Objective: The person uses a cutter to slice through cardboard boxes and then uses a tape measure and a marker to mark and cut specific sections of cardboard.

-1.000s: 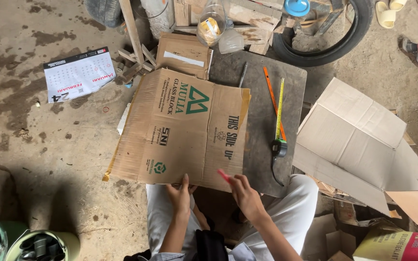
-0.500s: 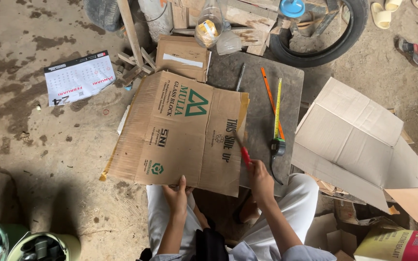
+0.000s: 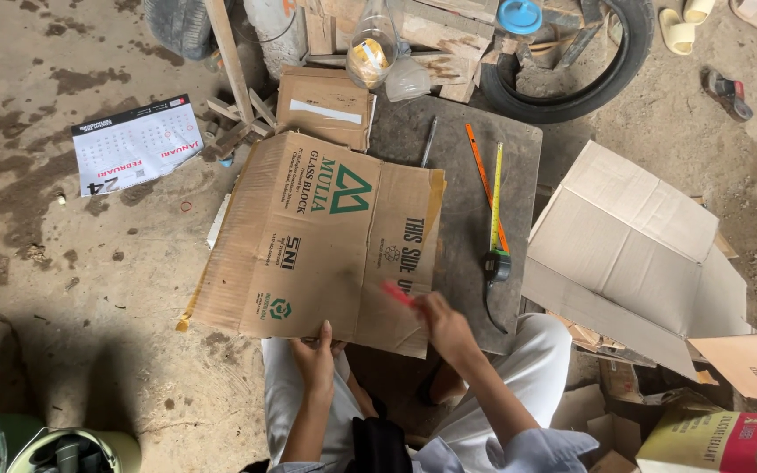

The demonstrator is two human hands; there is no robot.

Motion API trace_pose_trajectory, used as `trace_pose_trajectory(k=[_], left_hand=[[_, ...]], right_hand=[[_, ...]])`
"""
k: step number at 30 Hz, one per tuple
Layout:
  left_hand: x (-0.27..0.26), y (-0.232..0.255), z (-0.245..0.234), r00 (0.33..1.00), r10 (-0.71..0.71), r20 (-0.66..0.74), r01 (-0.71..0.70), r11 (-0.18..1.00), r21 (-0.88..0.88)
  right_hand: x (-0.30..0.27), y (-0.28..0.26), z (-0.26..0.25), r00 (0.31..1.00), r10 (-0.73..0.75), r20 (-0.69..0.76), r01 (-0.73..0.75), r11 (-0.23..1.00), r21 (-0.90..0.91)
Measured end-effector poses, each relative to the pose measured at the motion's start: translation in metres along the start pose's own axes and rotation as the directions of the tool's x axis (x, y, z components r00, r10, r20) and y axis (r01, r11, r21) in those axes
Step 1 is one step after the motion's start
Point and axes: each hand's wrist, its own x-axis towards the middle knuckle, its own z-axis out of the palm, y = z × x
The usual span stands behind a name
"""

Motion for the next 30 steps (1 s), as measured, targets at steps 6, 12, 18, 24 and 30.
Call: trace_pose_trajectory(k=[6,12,18,24,30], left_hand=[[-0.006,0.003,0.0,1.0,-0.011,-0.008,0.011,1.0,0.003],[-0.008,0.011,0.005,0.999,0.041,0.032,-0.04,0.999,-0.029],[-0.006,0.012,0.003,0.999,0.02,0.028,-0.021,1.0,0.011],[-0.013,0.015,0.003,1.0,0.016,0.024,-0.016,1.0,0.016],[-0.015,0.016,0.004,0.999,0.033,0.034,-0.033,0.999,0.003]], right_hand=[[0.004,-0.001,-0.009,0.82,0.534,-0.204,-0.496,0.842,0.212],[-0.006,0.028,-0.009,0.762,0.642,-0.083,-0.64,0.767,0.051],[-0.014,0.014,-0.019,0.997,-0.072,0.032,0.071,0.997,0.033],[-0.04,0.007,-0.026,0.978,0.177,-0.113,-0.172,0.984,0.044],[-0.057,0.03,-0.016,0.846,0.506,-0.168,-0.508,0.861,0.034]])
